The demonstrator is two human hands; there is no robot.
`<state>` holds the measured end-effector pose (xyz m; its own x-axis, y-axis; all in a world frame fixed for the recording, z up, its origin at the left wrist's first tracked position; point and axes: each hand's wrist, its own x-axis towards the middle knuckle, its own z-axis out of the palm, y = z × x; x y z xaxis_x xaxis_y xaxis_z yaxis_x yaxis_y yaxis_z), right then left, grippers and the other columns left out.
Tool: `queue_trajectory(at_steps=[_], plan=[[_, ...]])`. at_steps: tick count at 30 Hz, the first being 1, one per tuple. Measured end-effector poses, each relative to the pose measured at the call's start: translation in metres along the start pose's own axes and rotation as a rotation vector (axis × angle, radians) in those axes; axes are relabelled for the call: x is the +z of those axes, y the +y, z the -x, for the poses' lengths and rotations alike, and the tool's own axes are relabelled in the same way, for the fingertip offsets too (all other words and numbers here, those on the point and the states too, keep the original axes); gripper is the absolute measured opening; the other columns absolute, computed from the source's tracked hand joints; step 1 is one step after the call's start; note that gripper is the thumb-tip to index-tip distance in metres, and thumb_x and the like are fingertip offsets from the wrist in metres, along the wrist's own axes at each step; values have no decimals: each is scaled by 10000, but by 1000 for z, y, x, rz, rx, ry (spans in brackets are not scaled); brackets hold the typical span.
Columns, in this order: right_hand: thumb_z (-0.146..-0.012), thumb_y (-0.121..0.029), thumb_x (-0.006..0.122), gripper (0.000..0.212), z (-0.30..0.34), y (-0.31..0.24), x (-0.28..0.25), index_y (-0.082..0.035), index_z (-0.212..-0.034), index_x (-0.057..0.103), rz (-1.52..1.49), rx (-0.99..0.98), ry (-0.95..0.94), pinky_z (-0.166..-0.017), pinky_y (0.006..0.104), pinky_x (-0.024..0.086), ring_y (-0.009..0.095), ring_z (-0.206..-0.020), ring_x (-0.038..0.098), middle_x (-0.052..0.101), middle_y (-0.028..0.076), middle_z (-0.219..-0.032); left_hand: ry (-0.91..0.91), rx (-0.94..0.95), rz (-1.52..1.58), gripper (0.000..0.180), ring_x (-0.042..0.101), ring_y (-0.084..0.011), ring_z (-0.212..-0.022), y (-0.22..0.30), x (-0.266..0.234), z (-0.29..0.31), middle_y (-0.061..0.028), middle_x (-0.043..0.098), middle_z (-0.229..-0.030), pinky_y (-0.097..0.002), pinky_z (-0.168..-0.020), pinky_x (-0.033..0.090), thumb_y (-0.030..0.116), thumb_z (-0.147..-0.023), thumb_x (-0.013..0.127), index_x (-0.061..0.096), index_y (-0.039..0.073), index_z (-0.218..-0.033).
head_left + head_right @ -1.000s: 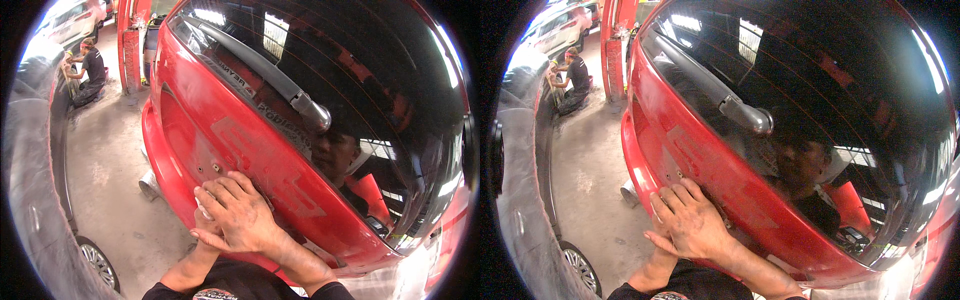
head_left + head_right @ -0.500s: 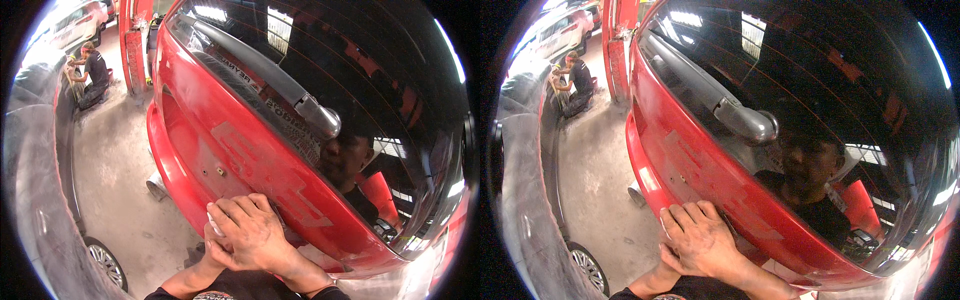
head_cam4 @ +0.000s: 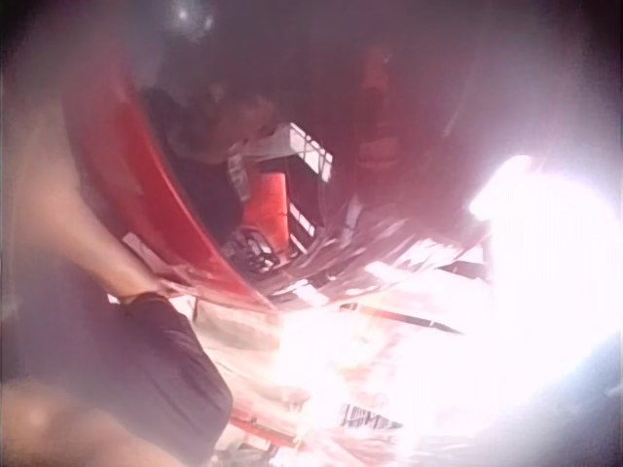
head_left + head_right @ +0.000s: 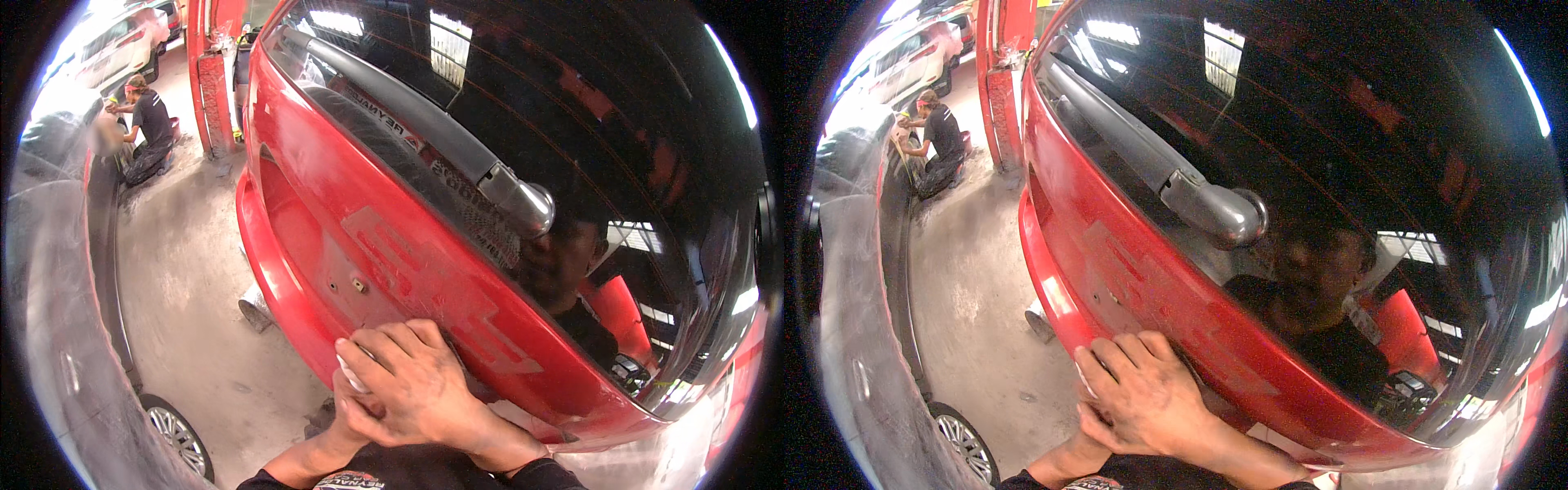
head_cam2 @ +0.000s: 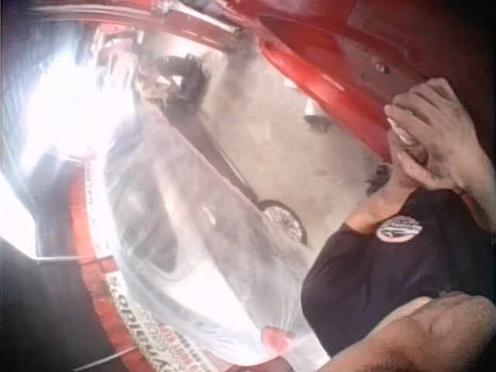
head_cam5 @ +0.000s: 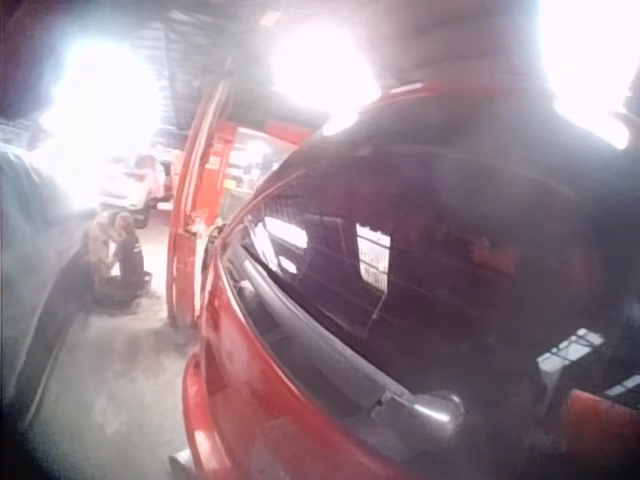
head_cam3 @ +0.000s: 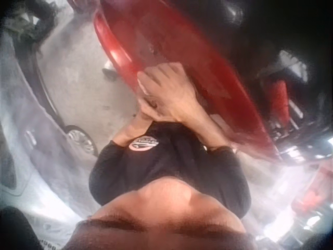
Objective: The person sands the rear bumper and trunk of a red Chevrolet using a sanding block and a white cloth. They repeatedly rub the surface and wipe away residue, moving across different sections of the rear bodywork.
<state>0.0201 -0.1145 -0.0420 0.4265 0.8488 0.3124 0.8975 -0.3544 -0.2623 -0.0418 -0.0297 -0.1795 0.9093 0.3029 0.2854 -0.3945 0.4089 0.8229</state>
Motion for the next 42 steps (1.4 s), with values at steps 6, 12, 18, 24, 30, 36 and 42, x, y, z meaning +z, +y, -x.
queue_trajectory(at_steps=[6, 12, 18, 24, 30, 36, 42], plan=[[-726, -358, 715, 576, -6, 3, 7, -32, -1188, 602, -1, 3, 35, -865, 418, 404, 263, -973, 607, 628, 98, -1093, -54, -6, -11, 314, 599, -137, -946, -4, -7, -4, -46, 625, -1049, -308, -795, 509, 145, -857, 675, 587, 41, -1141], [-730, -347, 713, 575, 8, 1, 4, -23, -1190, 593, 28, 40, 41, -863, 414, 407, 260, -963, 603, 625, 103, -1074, -37, 6, -21, 320, 580, -139, -974, -3, 2, 0, -46, 609, -1074, -311, -819, 492, 162, -869, 651, 573, 47, -1157], [-721, -341, 717, 589, -5, 4, 10, -19, -1197, 589, -13, 22, 45, -862, 413, 404, 253, -966, 604, 628, 99, -1095, -32, -25, 20, 326, 561, -141, -1002, -2, -2, -6, -46, 593, -1098, -314, -843, 476, 180, -880, 628, 560, 53, -1173], [-708, -332, 717, 577, 5, 3, 9, -4, -1169, 602, 32, 32, 104, -866, 407, 405, 253, -982, 607, 631, 115, -1097, -49, -19, 3, 332, 542, -143, -1030, 1, 3, -5, -47, 577, -1123, -317, -867, 459, 197, -892, 604, 547, 60, -1189], [-718, -315, 706, 552, -2, 7, 7, 12, -1151, 601, 11, -19, 158, -865, 408, 411, 255, -941, 604, 620, 111, -1037, -35, -25, 5, 339, 523, -145, -1058, 4, 5, -6, -47, 561, -1147, -320, -891, 442, 215, -904, 581, 534, 66, -1205], [-688, -326, 711, 598, -13, 7, 13, -1, -1176, 590, -5, -48, 177, -855, 413, 406, 252, -940, 599, 618, 97, -1064, -54, -56, 20, 347, 504, -147, -1086, 12, 0, -11, -47, 545, -1172, -323, -914, 426, 232, -916, 557, 520, 72, -1221], [-716, -322, 701, 565, -6, 1, 8, -2, -1168, 590, -59, -6, 264, -859, 416, 415, 255, -946, 600, 614, 103, -1044, -43, -118, 45, 356, 485, -148, -1114, 30, -4, -19, -48, 529, -1196, -326, -938, 409, 250, -927, 534, 507, 78, -1237]])
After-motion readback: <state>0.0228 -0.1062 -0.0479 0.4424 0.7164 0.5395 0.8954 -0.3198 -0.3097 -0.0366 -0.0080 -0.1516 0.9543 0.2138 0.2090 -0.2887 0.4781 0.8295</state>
